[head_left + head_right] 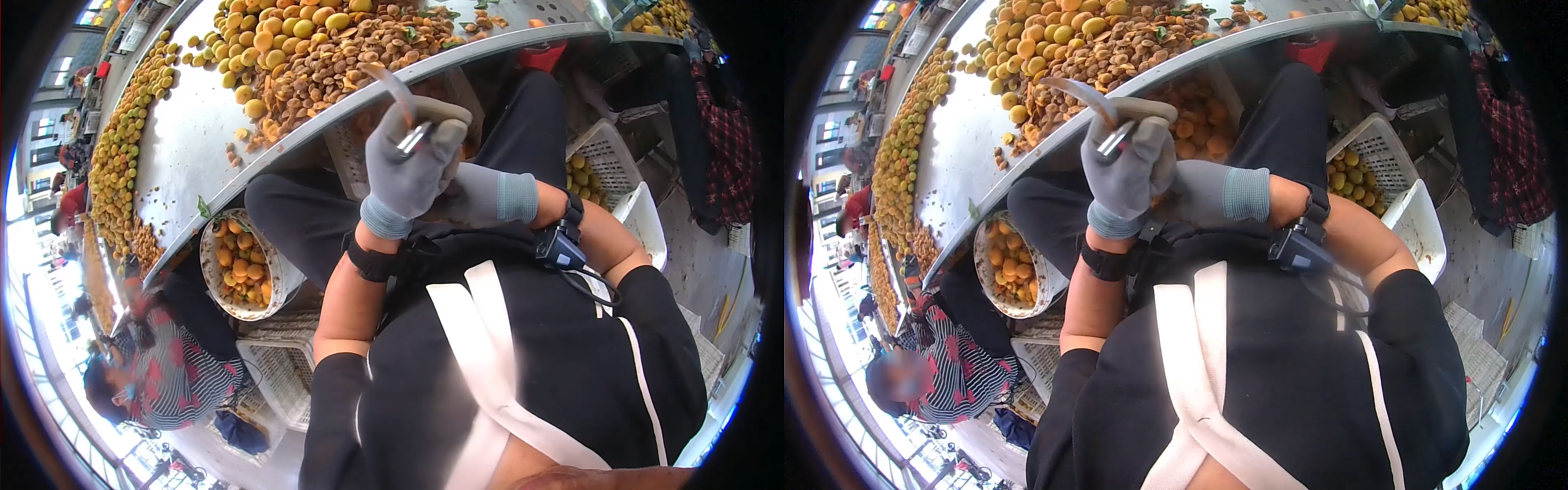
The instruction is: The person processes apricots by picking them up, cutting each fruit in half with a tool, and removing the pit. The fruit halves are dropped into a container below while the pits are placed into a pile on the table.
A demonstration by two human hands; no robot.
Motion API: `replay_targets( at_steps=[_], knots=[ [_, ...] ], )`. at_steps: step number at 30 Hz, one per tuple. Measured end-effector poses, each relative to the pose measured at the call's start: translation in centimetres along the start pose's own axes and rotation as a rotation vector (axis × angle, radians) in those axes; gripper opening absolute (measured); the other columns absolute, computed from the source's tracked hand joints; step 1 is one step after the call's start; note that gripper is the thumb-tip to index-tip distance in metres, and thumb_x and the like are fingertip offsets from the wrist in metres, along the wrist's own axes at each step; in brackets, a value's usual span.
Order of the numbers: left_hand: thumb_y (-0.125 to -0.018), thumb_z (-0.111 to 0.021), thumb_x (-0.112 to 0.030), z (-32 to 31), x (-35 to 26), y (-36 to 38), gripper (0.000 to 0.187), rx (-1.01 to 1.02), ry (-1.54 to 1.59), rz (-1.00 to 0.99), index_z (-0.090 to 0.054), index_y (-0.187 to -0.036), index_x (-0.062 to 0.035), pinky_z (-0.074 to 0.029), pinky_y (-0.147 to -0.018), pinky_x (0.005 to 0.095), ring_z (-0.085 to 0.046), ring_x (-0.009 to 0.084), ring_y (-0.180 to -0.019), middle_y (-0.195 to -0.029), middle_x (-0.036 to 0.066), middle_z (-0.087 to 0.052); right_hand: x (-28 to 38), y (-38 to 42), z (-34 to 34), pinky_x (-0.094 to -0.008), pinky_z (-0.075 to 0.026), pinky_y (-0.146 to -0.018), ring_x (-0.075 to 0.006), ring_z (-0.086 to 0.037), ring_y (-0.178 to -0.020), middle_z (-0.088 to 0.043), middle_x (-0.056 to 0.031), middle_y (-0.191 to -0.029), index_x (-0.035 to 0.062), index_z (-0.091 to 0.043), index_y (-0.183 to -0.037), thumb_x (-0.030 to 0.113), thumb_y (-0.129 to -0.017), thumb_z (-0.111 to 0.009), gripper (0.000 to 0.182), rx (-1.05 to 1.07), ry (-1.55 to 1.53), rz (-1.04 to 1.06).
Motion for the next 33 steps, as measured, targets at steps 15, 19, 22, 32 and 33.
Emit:
replay_targets(
  at_steps=[15,19,22,32,33],
  knots=[
    [-0.098,-0.053,-0.022,3.5,1.4,-1.0,0.018,-0.225,0.170,-0.031,-0.059,-0.101,-0.0062,-0.024,-0.035,0.0229,-0.031,0.0065,-0.037,-0.052,-0.001,-0.040,-2.8,1.7,-2.5,-0.0187,-0.045,-0.059,-0.0070,-0.053,-0.068,-0.060,-0.0041,-0.096,0.0076,-0.047,-0.123,0.014,-0.086,-0.053,0.038,-0.349,-1.728,-0.607],
    [-0.098,-0.053,-0.025,4.9,2.2,-1.3,0.019,-0.236,0.262,-0.018,-0.059,-0.099,-0.0069,-0.022,-0.035,0.0228,-0.029,0.0058,-0.037,-0.051,-0.003,-0.036,-3.0,1.3,-2.8,-0.0181,-0.045,-0.060,-0.0066,-0.051,-0.066,-0.059,-0.0049,-0.096,0.0082,-0.045,-0.125,0.014,-0.090,-0.051,0.036,-0.268,-1.660,-0.567],
    [-0.098,-0.054,-0.027,5.8,2.9,-1.5,0.020,-0.264,0.276,-0.018,-0.058,-0.097,-0.0076,-0.022,-0.035,0.0229,-0.027,0.0054,-0.037,-0.052,-0.004,-0.034,-3.7,1.3,-2.7,-0.0185,-0.045,-0.059,-0.0059,-0.053,-0.067,-0.058,-0.0063,-0.097,0.0090,-0.044,-0.127,0.018,-0.096,-0.050,0.033,-0.370,-1.558,-0.575],
    [-0.096,-0.058,-0.024,8.4,4.2,-1.5,0.018,-0.433,0.208,-0.083,-0.059,-0.095,-0.0060,-0.025,-0.035,0.0235,-0.030,0.0062,-0.038,-0.052,-0.003,-0.038,-7.5,1.1,-3.4,-0.0301,-0.047,-0.083,-0.0161,-0.060,-0.094,-0.062,-0.0073,-0.100,0.0071,-0.050,-0.120,0.028,-0.100,-0.046,0.029,-0.344,-0.658,-0.684],
    [-0.095,-0.059,-0.023,8.6,4.2,-1.4,0.018,-0.443,0.169,-0.080,-0.059,-0.096,-0.0052,-0.027,-0.035,0.0238,-0.031,0.0068,-0.038,-0.053,-0.002,-0.039,-7.8,1.0,-3.4,-0.0302,-0.047,-0.083,-0.0164,-0.060,-0.095,-0.062,-0.0073,-0.099,0.0070,-0.052,-0.117,0.030,-0.100,-0.046,0.030,-0.315,-0.593,-0.701]
  ],
)
Point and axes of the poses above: each hand's wrist, its own y-axis away from the middle knuckle, its own z-axis out of the back of the hand, x = y × z, the point moved 7 cm from there along -y, towards the middle knuckle
